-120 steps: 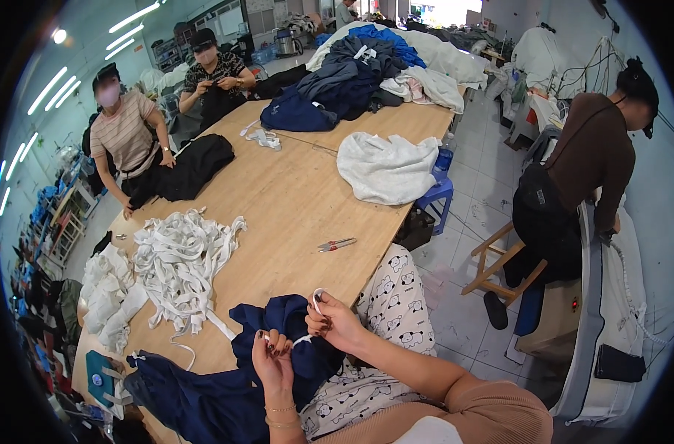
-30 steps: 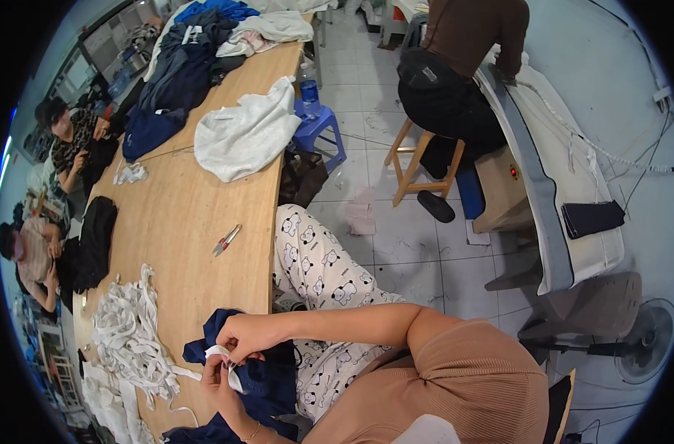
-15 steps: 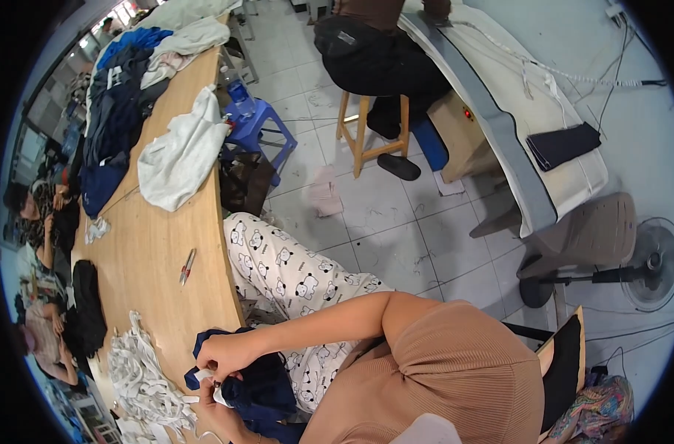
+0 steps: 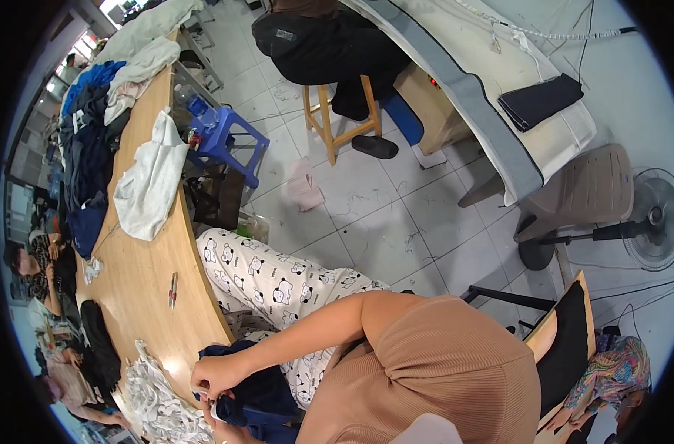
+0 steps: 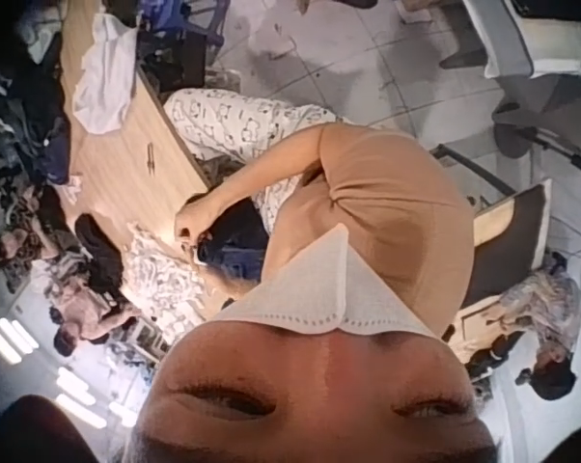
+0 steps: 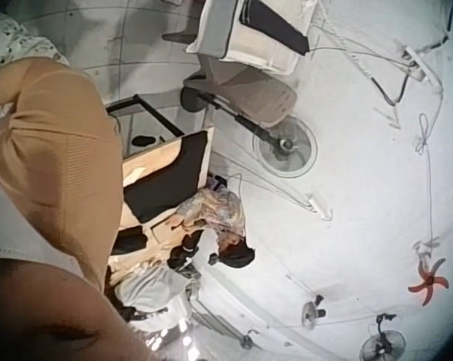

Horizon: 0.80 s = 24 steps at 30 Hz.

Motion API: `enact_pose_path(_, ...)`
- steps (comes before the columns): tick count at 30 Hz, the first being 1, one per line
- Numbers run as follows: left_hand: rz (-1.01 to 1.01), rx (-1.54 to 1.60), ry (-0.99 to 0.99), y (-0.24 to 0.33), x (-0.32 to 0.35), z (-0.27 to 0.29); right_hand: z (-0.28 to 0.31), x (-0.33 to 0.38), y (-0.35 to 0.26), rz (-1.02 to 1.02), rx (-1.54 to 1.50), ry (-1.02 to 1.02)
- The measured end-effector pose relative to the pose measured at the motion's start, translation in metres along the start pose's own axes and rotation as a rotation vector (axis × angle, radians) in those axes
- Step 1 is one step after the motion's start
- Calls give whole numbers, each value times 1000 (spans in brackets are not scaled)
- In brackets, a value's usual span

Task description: Trimming loose threads and inserting a white drawstring into the waistband of blue athletic shorts.

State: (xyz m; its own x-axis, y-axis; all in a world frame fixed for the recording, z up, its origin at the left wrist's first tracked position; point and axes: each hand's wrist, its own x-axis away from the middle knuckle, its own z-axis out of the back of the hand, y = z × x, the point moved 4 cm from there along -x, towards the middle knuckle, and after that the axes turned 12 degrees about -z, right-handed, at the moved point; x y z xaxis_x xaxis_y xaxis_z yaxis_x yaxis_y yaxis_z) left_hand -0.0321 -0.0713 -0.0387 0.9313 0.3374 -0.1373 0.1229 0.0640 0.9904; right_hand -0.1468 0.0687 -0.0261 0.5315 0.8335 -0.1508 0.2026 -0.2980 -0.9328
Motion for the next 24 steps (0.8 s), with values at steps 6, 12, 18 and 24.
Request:
enact_pose_path(6, 79, 13, 62, -1, 5, 20, -5, 6, -20, 50, 302, -73)
enact_pose_path(12, 107, -60, 190, -10, 5, 30, -12, -3, 1, 123, 409, 86)
enact_pose_path(18, 15, -635, -184, 62, 11, -55, -12, 12, -1, 185, 538, 142)
enact_pose_path(24, 129, -364, -79, 43, 15, -33, -15, 21, -16, 240, 680, 149)
